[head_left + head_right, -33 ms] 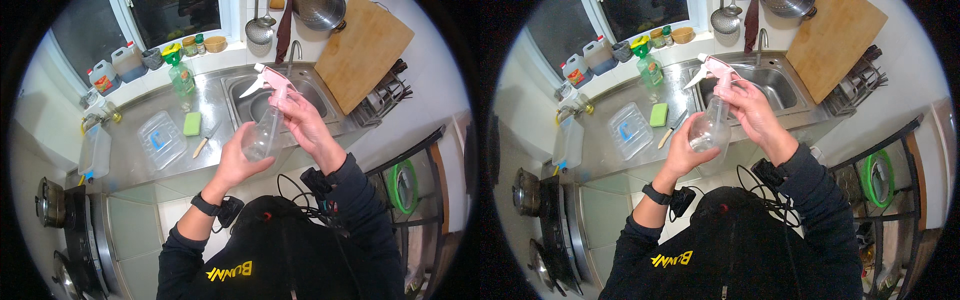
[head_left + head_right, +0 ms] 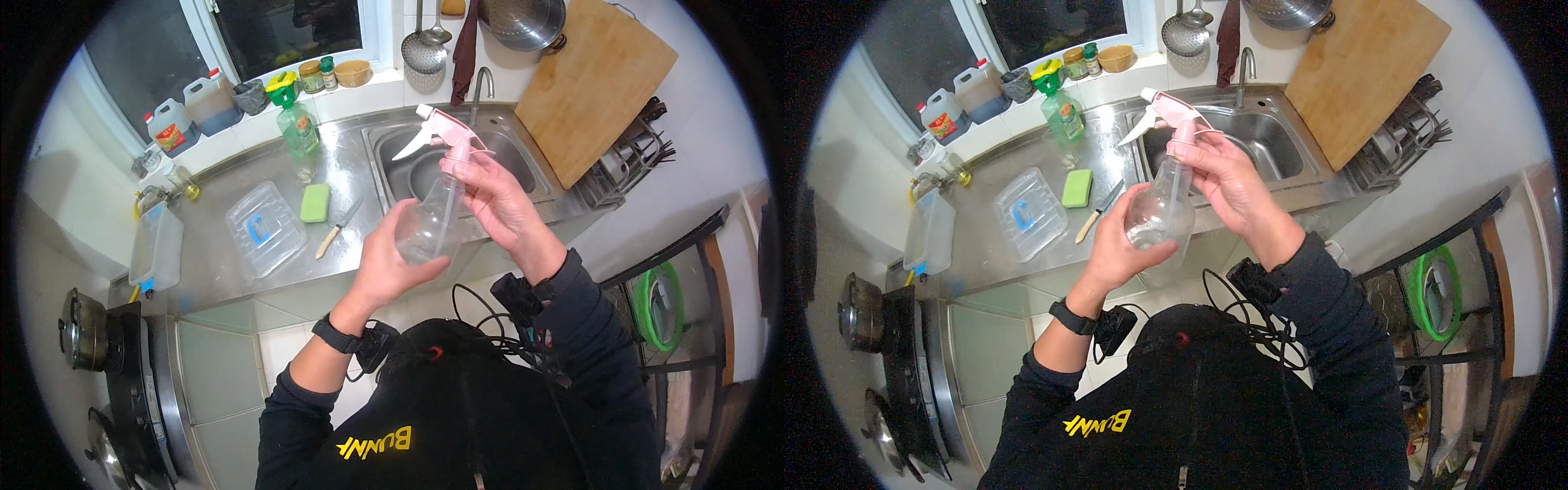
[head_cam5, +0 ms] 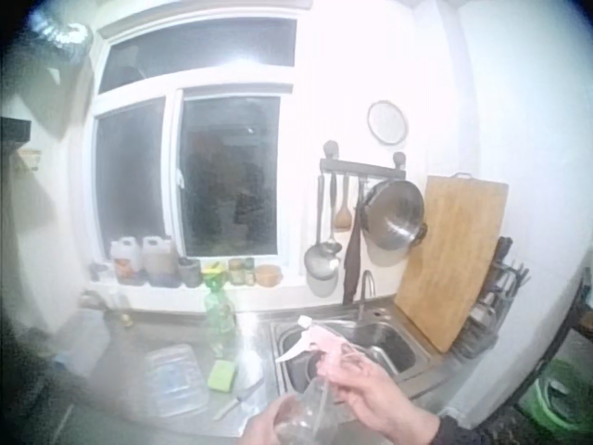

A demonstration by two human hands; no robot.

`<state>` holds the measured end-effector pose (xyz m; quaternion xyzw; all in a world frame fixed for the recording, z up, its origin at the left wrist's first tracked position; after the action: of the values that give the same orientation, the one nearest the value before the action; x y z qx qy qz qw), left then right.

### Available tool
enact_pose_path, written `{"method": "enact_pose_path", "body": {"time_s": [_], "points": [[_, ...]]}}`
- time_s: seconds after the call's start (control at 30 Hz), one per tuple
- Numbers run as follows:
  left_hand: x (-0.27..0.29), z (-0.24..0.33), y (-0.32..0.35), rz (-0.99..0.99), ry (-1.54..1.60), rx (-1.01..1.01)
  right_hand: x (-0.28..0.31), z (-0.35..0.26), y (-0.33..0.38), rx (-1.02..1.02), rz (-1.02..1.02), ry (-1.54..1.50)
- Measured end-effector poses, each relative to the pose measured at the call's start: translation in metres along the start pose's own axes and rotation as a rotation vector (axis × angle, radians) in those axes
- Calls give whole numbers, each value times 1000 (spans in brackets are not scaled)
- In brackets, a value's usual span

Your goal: The person cleans a spray bottle and a plastic container in the kitchen sink. They use a brush to scrub the inside of the spray bottle, rinse it, and then scrub the plastic container with a sponge.

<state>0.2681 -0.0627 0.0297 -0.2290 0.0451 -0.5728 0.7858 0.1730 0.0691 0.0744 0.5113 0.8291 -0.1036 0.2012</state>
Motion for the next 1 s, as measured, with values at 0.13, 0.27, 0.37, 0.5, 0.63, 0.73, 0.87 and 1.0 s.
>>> {"method": "enact_pose_path", "body": {"time_s": [0.13,0.27,0.37,0.5,0.63,0.73,0.87,1.0], "points": [[-4,8,-5,20,-57,19,2,-8,-11,-147,-126,-31],[-10,-1,-6,-136,310,281,0,-11,-15,-148,-260,-61],[-21,-4,2,-318,883,601,-5,-12,-15,-119,-350,-131],[-19,-2,2,-397,949,643,-5,-12,-14,-154,-384,-117],[0,0,-10,-117,121,199,3,-9,-15,-59,-215,139],[6,12,-8,116,-284,-80,0,-4,-14,79,-54,306],[-2,10,-3,104,-138,-120,-10,2,-4,64,-19,340],[-3,4,1,42,96,-24,-28,-7,10,-23,-331,-82]]}}
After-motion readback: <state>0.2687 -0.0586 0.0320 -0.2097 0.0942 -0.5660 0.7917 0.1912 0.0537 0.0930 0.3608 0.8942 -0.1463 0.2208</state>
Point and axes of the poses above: each hand's wrist, its own y-axis away from the middle knuckle, its own x-axis out of the back of the hand, z = x × y, the point moved 6 cm from there along -y, towards the middle knuckle, and after that the axes turned 10 degrees about z, right-handed, at the moved point
